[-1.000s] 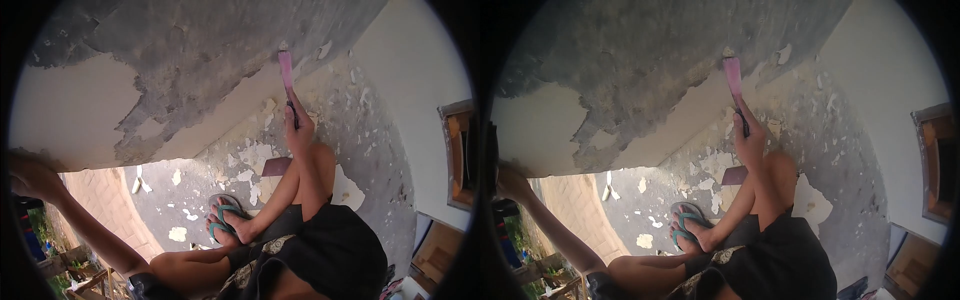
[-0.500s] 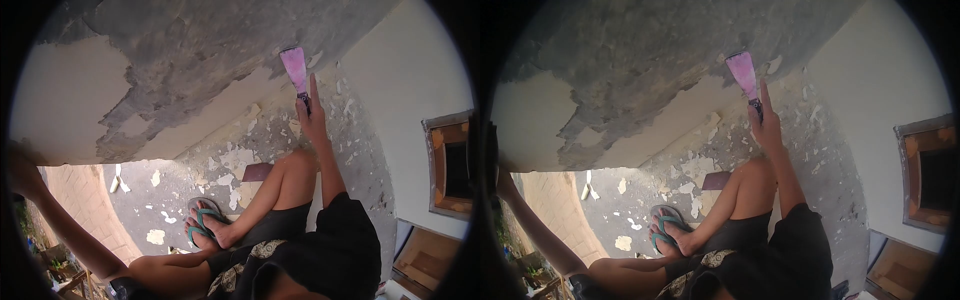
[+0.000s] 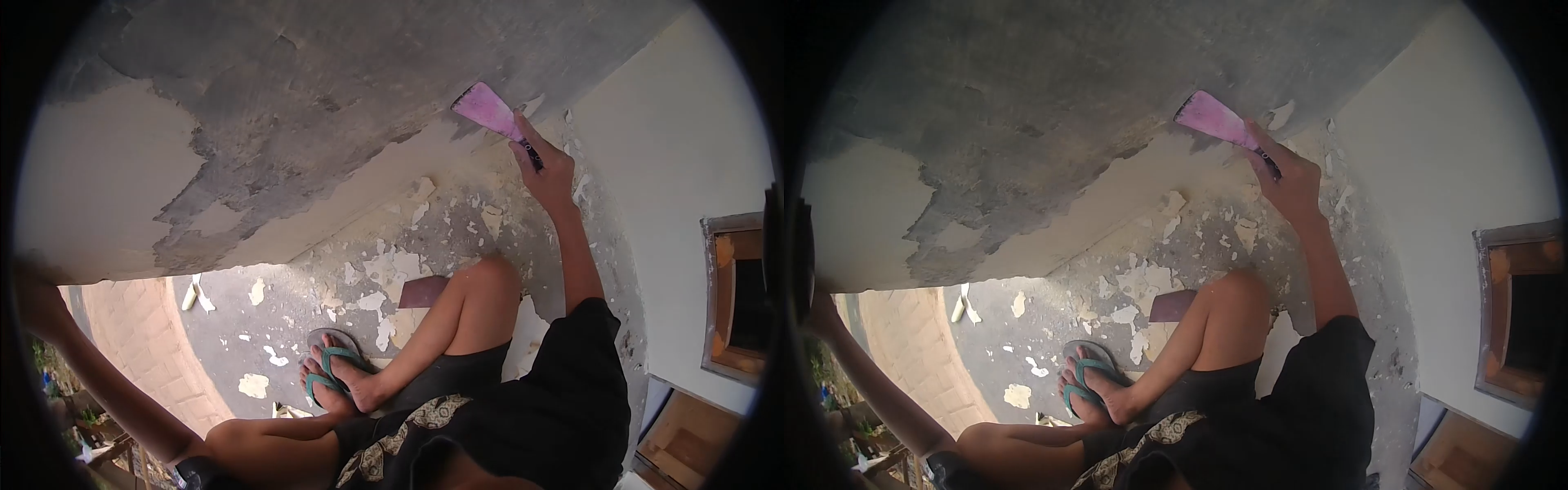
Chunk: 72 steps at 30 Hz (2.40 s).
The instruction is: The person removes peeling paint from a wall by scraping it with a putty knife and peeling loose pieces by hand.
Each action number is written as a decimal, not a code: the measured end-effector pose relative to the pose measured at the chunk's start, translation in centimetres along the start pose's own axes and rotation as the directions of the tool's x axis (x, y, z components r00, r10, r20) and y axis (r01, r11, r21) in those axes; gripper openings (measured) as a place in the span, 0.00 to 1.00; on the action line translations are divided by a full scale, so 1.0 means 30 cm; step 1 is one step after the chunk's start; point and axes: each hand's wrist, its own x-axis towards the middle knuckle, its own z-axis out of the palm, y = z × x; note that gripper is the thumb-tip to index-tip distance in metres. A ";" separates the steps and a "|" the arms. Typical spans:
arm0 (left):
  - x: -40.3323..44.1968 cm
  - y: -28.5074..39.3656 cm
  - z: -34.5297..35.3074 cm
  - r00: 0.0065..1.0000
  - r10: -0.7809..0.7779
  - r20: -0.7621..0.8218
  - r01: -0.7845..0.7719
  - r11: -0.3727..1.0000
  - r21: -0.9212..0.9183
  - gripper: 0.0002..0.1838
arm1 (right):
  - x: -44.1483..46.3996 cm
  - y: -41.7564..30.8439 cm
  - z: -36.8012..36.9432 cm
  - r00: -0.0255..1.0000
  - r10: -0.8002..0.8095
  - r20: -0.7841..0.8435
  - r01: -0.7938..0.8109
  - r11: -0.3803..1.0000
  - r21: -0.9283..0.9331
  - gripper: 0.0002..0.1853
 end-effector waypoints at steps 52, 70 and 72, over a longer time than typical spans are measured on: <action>0.038 -0.170 -0.021 0.992 0.085 0.089 -0.071 0.986 -0.152 0.40 | -0.164 -0.618 0.155 0.818 0.566 0.099 -0.480 0.579 0.659 0.24; 0.040 -0.132 -0.025 0.969 0.239 0.066 -0.236 0.970 -0.055 0.40 | -0.141 -0.611 0.225 0.814 0.579 0.050 -0.418 0.524 0.742 0.24; 0.040 -0.145 -0.024 0.976 0.203 0.075 -0.199 0.978 -0.064 0.39 | -0.127 -0.607 0.218 0.810 0.584 0.042 -0.407 0.510 0.758 0.24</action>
